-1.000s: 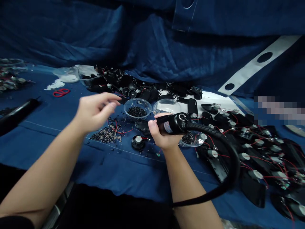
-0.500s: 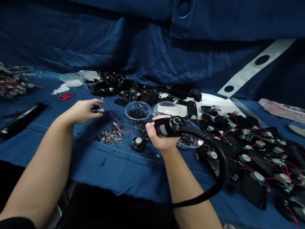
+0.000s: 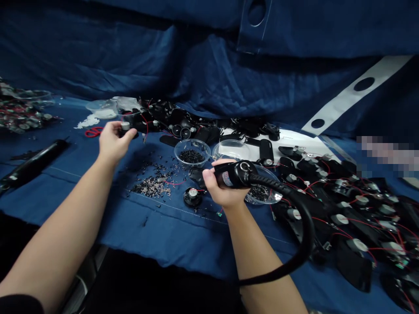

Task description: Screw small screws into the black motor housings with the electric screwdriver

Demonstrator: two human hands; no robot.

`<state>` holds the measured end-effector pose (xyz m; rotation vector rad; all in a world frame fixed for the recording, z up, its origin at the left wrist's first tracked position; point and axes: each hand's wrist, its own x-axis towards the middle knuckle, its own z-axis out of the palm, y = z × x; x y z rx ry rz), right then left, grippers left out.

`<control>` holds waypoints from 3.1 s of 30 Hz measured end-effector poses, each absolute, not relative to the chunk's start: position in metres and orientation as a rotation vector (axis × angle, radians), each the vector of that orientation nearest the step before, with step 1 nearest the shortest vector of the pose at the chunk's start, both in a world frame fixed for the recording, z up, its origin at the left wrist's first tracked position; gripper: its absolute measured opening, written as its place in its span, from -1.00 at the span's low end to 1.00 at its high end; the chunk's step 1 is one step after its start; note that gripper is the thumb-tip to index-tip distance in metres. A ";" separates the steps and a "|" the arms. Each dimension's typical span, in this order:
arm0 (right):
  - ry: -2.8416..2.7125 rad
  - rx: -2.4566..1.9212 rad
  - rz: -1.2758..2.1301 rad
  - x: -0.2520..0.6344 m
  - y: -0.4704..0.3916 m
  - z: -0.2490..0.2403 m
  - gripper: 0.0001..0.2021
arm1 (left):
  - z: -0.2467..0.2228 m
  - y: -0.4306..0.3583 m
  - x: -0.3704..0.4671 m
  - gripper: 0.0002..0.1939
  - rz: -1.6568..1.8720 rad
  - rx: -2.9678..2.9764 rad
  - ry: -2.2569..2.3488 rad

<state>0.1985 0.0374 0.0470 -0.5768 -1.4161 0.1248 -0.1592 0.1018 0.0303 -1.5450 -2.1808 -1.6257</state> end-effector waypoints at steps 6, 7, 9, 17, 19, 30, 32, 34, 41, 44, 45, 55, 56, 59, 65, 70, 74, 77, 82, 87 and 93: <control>-1.442 -0.564 0.137 0.197 0.037 0.047 -0.91 | 0.007 0.112 -0.165 -0.51 -1.433 -1.592 -2.567; -1.443 -0.562 0.138 0.197 0.037 0.047 -0.92 | 0.006 0.111 -0.166 -0.50 -1.400 -1.585 -2.590; -1.447 -0.559 0.144 0.197 0.037 0.046 -0.92 | 0.007 0.111 -0.168 -0.51 -1.324 -1.576 -2.641; -1.468 -0.558 0.119 0.206 0.036 0.049 -0.90 | 0.040 0.098 -0.174 -0.57 -1.469 -1.497 -2.432; -1.431 -0.557 0.107 0.212 0.035 0.056 -0.85 | 0.054 0.088 -0.169 -0.60 -1.618 -1.406 -2.242; -1.174 -0.394 0.512 0.229 0.027 0.061 -0.66 | 0.042 0.077 -0.102 -0.73 -0.618 -2.536 -1.813; -1.224 -0.409 0.628 0.229 0.026 0.054 -0.66 | 0.030 0.084 -0.099 -0.67 -0.559 -2.489 -1.852; -1.292 -0.433 0.671 0.228 0.026 0.047 -0.64 | 0.020 0.090 -0.097 -0.64 -0.526 -2.486 -1.842; -1.403 -0.530 0.509 0.212 0.026 0.026 -0.75 | 0.010 0.100 -0.092 -0.72 -0.293 -2.509 -1.859; -1.399 -0.546 0.463 0.207 0.026 0.020 -0.75 | 0.012 0.101 -0.089 -0.76 -0.324 -2.508 -1.861; -1.383 -0.545 0.452 0.207 0.027 0.019 -0.74 | 0.013 0.100 -0.088 -0.77 -0.341 -2.508 -1.857; -1.225 -0.570 0.406 0.228 0.034 0.035 -0.73 | 0.056 0.056 -0.068 -0.74 -1.062 -3.383 -1.856; -1.228 -0.584 0.400 0.228 0.034 0.035 -0.72 | 0.056 0.052 -0.062 -0.72 -0.907 -3.500 -1.806; -1.245 -0.625 0.375 0.226 0.036 0.032 -0.69 | 0.047 0.048 -0.042 -0.82 -0.575 -3.402 -1.613; -1.283 -0.618 0.360 0.223 0.034 0.035 -0.73 | 0.029 0.052 -0.024 -0.82 -0.630 -3.188 -1.542; -1.301 -0.632 0.338 0.226 0.035 0.037 -0.73 | 0.033 0.055 -0.032 -0.82 -0.692 -3.467 -1.661; -1.274 -0.667 0.355 0.228 0.037 0.036 -0.70 | 0.037 0.056 -0.037 -0.77 -0.704 -3.560 -1.694; -1.266 -0.685 0.374 0.228 0.038 0.034 -0.70 | 0.038 0.054 -0.036 -0.75 -0.808 -3.602 -1.796; -1.284 -0.696 0.375 0.228 0.038 0.035 -0.71 | 0.037 0.051 -0.035 -0.77 -0.863 -3.700 -1.847; -1.287 -0.671 0.370 0.228 0.037 0.037 -0.73 | 0.038 0.052 -0.036 -0.78 -0.813 -3.692 -1.821; -1.289 -0.675 0.392 0.228 0.036 0.038 -0.72 | 0.042 0.052 -0.035 -0.85 -0.752 -3.679 -1.578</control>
